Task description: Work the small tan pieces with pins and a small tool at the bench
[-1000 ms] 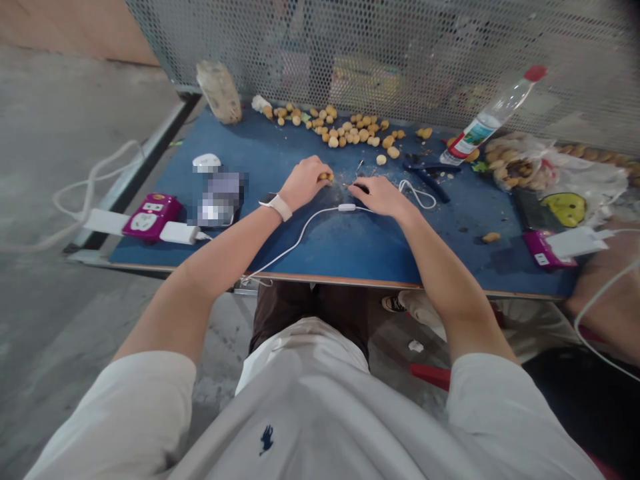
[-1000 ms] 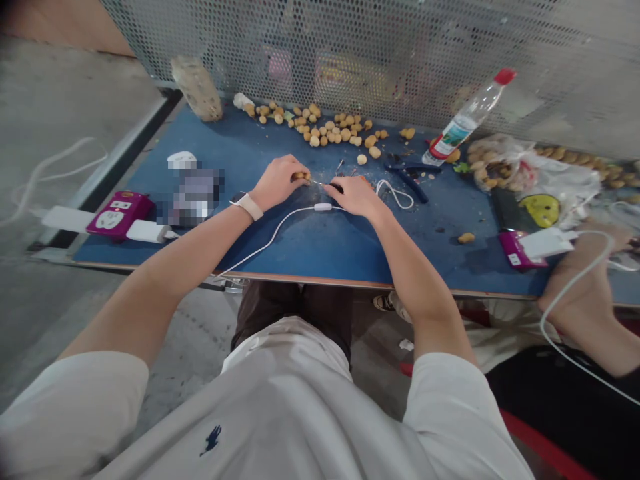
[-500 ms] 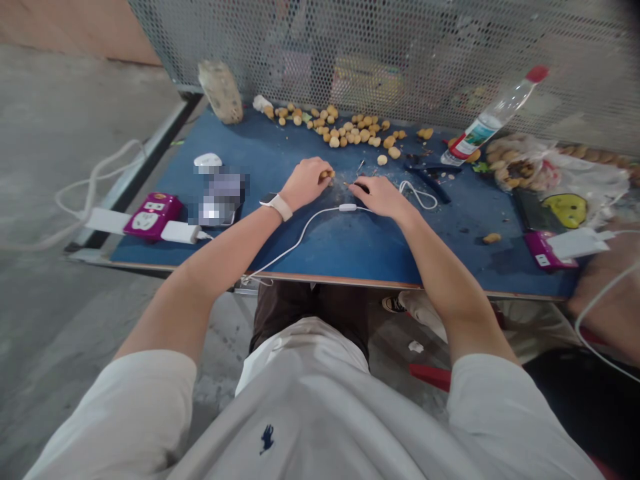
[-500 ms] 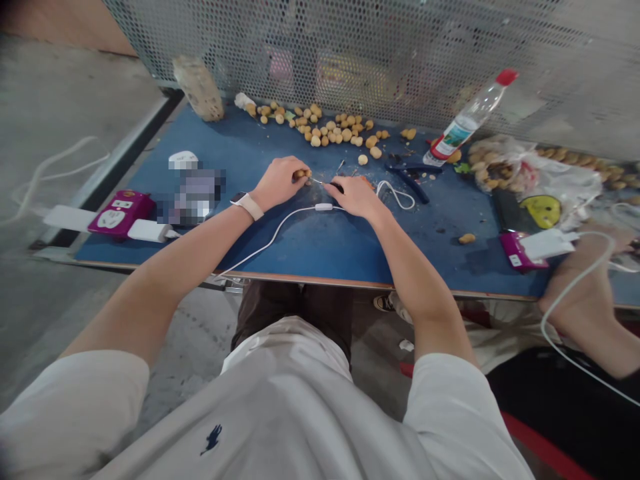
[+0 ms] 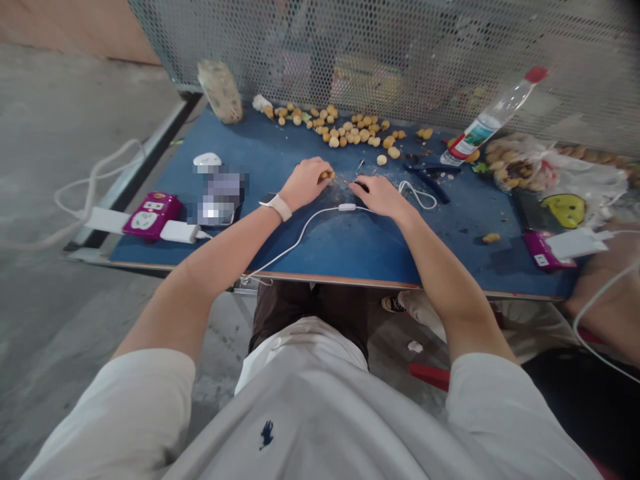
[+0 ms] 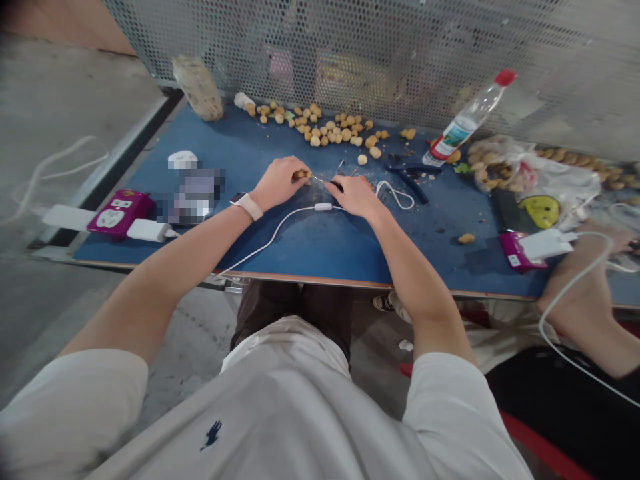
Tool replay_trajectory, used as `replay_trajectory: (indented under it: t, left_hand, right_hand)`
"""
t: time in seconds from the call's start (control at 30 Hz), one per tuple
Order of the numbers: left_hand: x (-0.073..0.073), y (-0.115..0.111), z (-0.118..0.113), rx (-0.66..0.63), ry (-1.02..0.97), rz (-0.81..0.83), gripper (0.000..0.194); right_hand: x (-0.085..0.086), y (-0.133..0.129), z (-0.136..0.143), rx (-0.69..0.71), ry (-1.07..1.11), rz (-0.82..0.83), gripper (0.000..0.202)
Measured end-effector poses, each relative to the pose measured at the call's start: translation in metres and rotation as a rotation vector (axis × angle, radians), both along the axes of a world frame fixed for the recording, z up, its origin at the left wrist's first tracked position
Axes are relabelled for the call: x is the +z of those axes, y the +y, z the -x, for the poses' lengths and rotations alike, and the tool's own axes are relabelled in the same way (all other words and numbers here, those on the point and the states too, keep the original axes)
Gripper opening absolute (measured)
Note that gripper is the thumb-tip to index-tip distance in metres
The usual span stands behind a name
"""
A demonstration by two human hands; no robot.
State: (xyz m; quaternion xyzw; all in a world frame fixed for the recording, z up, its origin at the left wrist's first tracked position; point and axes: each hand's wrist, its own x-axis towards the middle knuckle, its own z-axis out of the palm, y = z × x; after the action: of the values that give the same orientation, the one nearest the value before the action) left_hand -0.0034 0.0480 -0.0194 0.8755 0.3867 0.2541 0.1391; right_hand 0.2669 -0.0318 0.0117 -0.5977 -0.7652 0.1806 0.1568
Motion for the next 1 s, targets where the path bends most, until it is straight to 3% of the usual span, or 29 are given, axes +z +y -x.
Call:
replay_trajectory:
  t: [0.67, 1.0]
  left_hand:
    - [0.0016, -0.0012, -0.0012, -0.021, -0.002, -0.003, 0.035]
    - [-0.0053, 0.0034, -0.0018, 0.002, 0.011, -0.021, 0.030]
  right_hand:
    - [-0.0066, 0.0049, -0.0025, -0.010, -0.023, -0.048, 0.052]
    - [-0.0015, 0.0025, -0.0027, 0.032, -0.018, 0.001, 0.051]
